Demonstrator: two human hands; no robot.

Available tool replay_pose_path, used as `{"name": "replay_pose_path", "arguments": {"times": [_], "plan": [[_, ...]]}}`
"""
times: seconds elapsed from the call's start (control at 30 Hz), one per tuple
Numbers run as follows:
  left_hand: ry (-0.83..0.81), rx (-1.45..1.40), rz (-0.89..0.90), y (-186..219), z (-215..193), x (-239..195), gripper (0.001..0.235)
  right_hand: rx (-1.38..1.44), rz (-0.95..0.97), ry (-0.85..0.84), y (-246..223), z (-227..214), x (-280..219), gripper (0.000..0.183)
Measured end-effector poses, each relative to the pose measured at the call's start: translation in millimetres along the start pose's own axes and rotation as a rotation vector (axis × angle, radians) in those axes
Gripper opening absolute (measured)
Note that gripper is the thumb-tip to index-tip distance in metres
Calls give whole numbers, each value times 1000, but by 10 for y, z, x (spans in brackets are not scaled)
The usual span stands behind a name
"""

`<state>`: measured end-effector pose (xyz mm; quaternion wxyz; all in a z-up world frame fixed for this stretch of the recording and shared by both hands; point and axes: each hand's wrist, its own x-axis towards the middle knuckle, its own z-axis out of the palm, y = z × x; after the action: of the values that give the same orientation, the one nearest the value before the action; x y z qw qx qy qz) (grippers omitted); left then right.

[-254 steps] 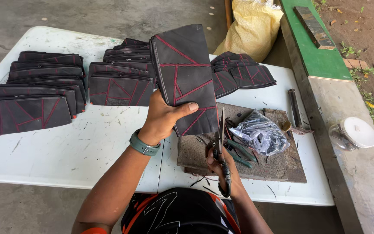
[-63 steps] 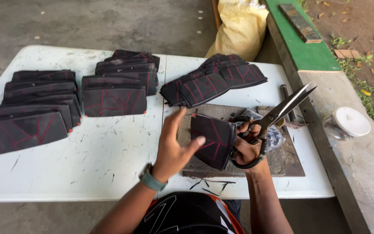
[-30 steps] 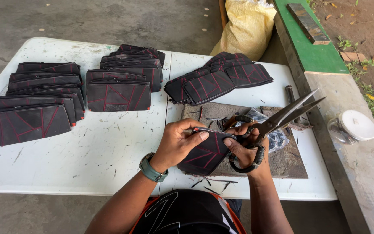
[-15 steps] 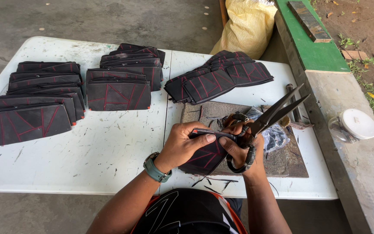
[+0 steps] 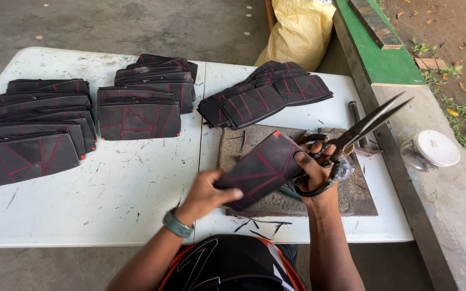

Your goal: The person trims excess threads from black pouches with red stitching using scissors. They handle each pouch individually, cutting threads along the edges and occasionally adjusting the zipper before placing the finished pouches in a stack.

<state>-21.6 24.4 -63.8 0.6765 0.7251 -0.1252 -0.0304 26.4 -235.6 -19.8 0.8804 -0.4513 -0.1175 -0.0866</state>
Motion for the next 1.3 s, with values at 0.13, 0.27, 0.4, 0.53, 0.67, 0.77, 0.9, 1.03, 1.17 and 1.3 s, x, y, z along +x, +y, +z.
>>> {"name": "replay_pose_path", "arguments": {"times": [0.13,0.27,0.4,0.53,0.67,0.77,0.9,1.03,1.17,1.3], "plan": [[268,4,31,188,-337,100,31,-90,39,42,42,-200,-77,36],[361,-130,242,501,-498,170,41,-114,131,-44,170,-278,-171,37],[332,-49,351,755,-564,220,41,-121,147,-65,236,-170,-192,37],[412,-104,488,788,-529,318,49,-37,50,0,226,-35,-246,34],[450,-778,290,659,-148,434,52,66,53,86,201,97,-182,34],[352,-953,225,527,161,524,45,76,39,56,239,173,-197,35],[204,-750,335,452,167,662,44,1,68,77,184,165,-319,37],[-51,-497,237,489,-43,633,46,0,156,76,34,140,-331,32],[-175,-271,148,466,-15,521,44,-430,132,48,-4,168,-414,30],[-262,-193,158,460,19,479,44,-469,63,33,4,224,-364,32]]}}
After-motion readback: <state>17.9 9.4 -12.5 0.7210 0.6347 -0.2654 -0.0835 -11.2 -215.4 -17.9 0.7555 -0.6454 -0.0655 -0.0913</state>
